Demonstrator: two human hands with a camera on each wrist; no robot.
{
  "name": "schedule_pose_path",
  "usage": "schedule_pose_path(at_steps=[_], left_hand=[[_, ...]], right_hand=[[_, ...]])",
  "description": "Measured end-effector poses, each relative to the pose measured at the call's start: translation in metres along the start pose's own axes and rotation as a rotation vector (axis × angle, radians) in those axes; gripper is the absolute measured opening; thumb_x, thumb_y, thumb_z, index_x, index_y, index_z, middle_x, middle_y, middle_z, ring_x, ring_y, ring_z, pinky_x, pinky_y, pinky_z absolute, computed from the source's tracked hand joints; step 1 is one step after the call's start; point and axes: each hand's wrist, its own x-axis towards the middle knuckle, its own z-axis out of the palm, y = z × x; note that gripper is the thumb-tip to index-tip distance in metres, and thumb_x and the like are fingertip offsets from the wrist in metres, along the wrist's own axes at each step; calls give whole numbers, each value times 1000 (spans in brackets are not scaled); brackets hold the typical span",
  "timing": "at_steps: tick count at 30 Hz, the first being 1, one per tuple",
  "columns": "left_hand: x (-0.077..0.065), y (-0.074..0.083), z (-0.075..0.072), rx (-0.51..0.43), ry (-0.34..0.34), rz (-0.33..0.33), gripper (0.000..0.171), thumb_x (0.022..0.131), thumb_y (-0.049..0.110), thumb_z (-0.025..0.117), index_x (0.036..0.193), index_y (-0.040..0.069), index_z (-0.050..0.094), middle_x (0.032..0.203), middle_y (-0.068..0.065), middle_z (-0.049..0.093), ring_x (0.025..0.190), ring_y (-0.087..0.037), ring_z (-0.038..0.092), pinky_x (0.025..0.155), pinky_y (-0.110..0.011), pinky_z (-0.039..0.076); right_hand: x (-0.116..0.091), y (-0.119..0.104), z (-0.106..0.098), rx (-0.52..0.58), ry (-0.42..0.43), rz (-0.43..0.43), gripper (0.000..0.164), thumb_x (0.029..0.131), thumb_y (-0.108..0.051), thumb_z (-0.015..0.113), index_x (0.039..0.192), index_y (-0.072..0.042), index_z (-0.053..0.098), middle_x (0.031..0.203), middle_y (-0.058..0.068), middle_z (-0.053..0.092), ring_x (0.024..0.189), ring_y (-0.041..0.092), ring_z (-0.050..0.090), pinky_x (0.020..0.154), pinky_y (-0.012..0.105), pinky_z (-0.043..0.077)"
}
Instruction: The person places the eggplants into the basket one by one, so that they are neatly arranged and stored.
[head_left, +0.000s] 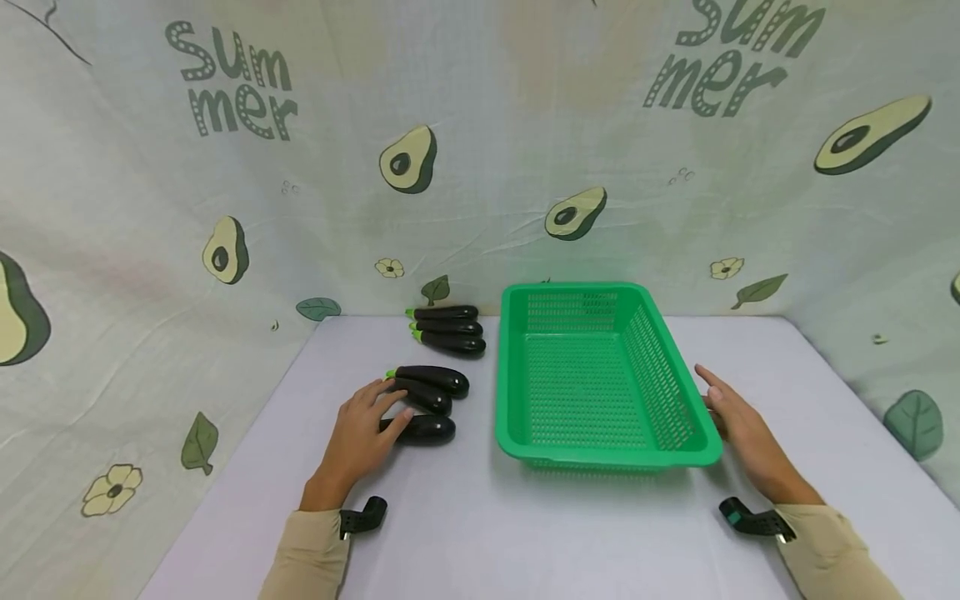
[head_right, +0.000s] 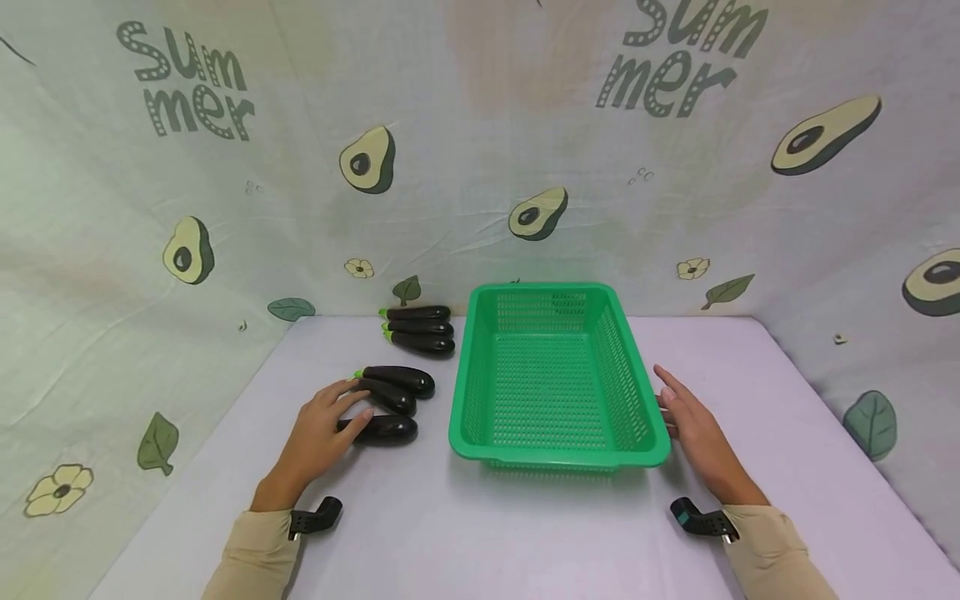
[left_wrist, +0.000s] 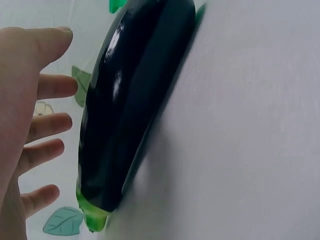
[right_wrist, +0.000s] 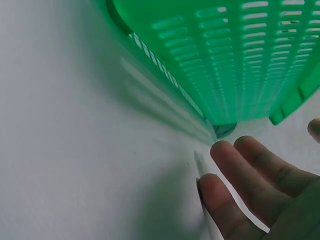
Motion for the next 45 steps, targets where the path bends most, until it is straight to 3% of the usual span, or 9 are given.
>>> schedule_pose_path(at_steps=[4, 7, 9, 11, 14, 17, 19, 35, 45], left_hand=[[2, -3, 1, -30, 26, 16, 39, 99, 36, 64, 127, 9, 70, 139, -15, 58, 134, -38, 45, 104, -62, 35], [3, -7, 2, -88, 37, 15, 36, 99, 32, 65, 126, 9, 70, 135, -14, 60, 131, -37, 49, 103, -60, 37], [3, -9, 2, -138, 29, -9, 36, 100, 32, 64, 127, 9, 70, 133, -11, 61, 130, -34, 50, 104, -57, 39], [2, -12, 1, -187, 18, -39, 36, 101, 32, 63, 127, 10, 69, 131, -8, 63, 128, -31, 53, 105, -54, 40], [1, -15, 0, -246, 0, -70, 36, 101, 33, 63, 128, 10, 69, 127, -5, 66, 125, -28, 56, 103, -51, 43], [0, -16, 1, -291, -23, -83, 36, 101, 32, 63, 128, 10, 69, 124, -3, 67, 123, -26, 58, 102, -50, 44], [-1, -17, 1, -316, -36, -92, 35, 100, 32, 64, 127, 10, 69, 123, -2, 68, 120, -24, 59, 101, -49, 45], [-9, -27, 5, -392, -155, -187, 41, 94, 41, 71, 127, 17, 70, 124, 1, 68, 125, -26, 57, 107, -53, 39], [-9, -27, 3, -372, -228, -188, 51, 86, 45, 78, 129, 17, 69, 128, 0, 66, 128, -27, 54, 109, -53, 37]], right_hand=[[-1, -1, 1, 64, -7, 28, 54, 112, -36, 19, 163, -20, 12, 140, 31, 49, 115, -11, 46, 100, 17, 31], [-2, -1, 2, 147, -6, 59, 54, 112, -39, 18, 163, -25, 8, 145, 33, 41, 121, -8, 37, 116, 41, 14], [-3, -1, 3, 201, -9, 62, 54, 112, -38, 18, 163, -25, 7, 154, 31, 27, 135, 0, 27, 116, 59, 0], [-3, 0, 4, 245, -13, 53, 54, 112, -37, 19, 163, -25, 6, 161, 26, 15, 144, 9, 15, 113, 63, -7], [-3, 1, 6, 293, -30, 23, 54, 112, -33, 20, 163, -23, 6, 167, 15, -2, 148, 14, 1, 119, 42, -4], [-3, 1, 8, 322, -42, -13, 53, 112, -29, 20, 163, -23, 6, 167, 12, -1, 144, 5, 9, 110, 14, 12], [-3, 0, 9, 335, -49, -37, 53, 112, -28, 20, 163, -23, 6, 167, 11, 0, 142, 3, 13, 99, 5, 19], [-1, -2, 15, 242, -10, -81, 53, 112, -21, 28, 163, -23, 15, 167, -2, 11, 144, -3, 12, 101, 4, 18], [-3, -3, 17, 302, -50, -125, 54, 111, -14, 27, 163, -15, 14, 168, 3, 9, 145, 0, 13, 102, 6, 21]])
